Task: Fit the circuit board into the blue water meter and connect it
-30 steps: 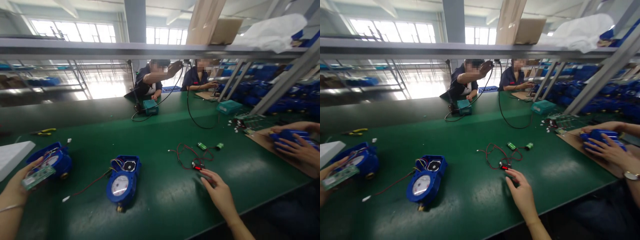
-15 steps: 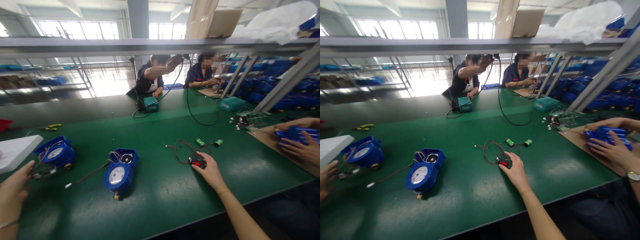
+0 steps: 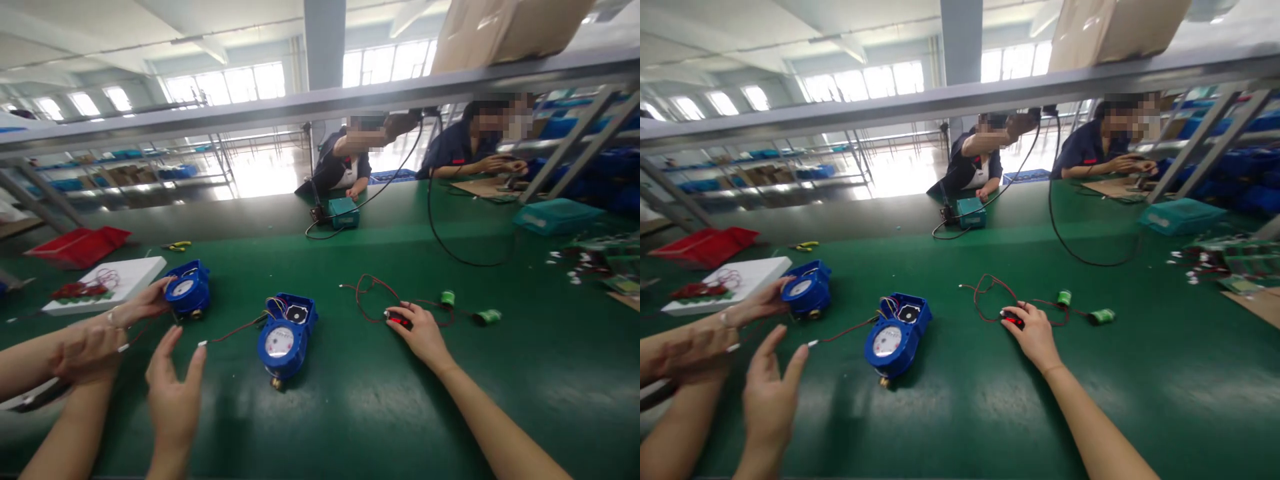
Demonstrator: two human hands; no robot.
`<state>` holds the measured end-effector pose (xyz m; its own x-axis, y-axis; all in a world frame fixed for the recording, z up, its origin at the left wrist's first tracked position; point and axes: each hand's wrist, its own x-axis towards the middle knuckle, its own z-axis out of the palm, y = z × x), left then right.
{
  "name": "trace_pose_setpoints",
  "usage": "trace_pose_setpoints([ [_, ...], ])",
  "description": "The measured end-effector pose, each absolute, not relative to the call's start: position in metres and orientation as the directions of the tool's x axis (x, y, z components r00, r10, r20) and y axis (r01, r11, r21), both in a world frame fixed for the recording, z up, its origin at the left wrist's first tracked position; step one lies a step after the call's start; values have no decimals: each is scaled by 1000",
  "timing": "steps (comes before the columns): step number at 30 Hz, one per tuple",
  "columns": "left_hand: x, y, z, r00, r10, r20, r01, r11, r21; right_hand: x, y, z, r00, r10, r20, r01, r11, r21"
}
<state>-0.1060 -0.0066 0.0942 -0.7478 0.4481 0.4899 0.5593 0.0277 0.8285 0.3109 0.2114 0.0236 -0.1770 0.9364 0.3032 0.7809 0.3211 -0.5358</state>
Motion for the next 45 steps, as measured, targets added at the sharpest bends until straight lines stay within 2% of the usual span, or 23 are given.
trace_pose_setpoints([
  [1,-87,-14,89,-778,470,418,462,-23,887,298,217,24,-198,932,303,778,337,-530],
  [3,-55,-24,76,-802,561,204,236,-16,972,272,226,24,-235,924,301,774,366,-517],
  [5,-33,-25,63,-742,670,22,53,26,998,248,232,27,-268,917,296,773,388,-502],
  [7,-23,-17,55,-655,753,-68,-67,32,997,230,231,31,-281,916,288,780,392,-487],
  [9,-23,-3,53,-578,811,-90,-139,10,990,218,223,39,-248,928,279,808,357,-468],
  [11,-26,12,55,-508,854,-112,-161,33,986,210,205,48,-143,948,283,834,269,-481],
  [13,-24,25,57,-462,874,-149,-141,93,986,201,181,56,-43,954,297,778,219,-588],
  [16,-6,35,54,-470,874,-125,-43,119,992,181,144,61,-116,967,228,438,256,-862],
  [18,6,34,53,-489,868,-83,10,100,995,164,125,61,-258,957,136,218,195,-956],
  [20,-4,27,62,-508,859,-63,40,97,994,152,111,58,-348,933,97,81,133,-988],
  [22,-50,18,85,-552,832,-56,55,103,993,148,99,56,-358,929,97,3,105,-994],
  [24,-122,9,118,-642,766,-32,76,106,991,154,88,54,-307,947,98,-25,95,-995],
  [26,-185,1,148,-749,658,-79,93,222,971,169,76,53,-242,967,86,-41,78,-996],
  [28,-197,-7,158,-806,589,-58,104,237,966,188,66,54,-209,977,52,-85,35,-996],
  [30,-143,-16,142,-658,747,-96,31,154,988,207,57,57,-217,976,-7,-163,-44,-986],
  [32,-52,-24,111,-413,897,-157,-132,111,985,222,52,61,-230,971,-69,-235,-124,-964],
  [34,34,-29,79,-291,934,-208,-196,155,968,231,50,64,-224,969,-105,-276,-166,-947],
  [37,91,-30,54,-230,942,-246,-287,175,942,238,51,64,-207,973,-101,-265,-155,-952],
  [41,78,-20,47,-206,939,-275,-434,164,886,241,53,58,-229,968,-101,-233,-155,-960],
  [45,65,4,43,-253,907,-337,-700,69,711,241,53,56,-183,978,-98,-193,-133,-972],
])
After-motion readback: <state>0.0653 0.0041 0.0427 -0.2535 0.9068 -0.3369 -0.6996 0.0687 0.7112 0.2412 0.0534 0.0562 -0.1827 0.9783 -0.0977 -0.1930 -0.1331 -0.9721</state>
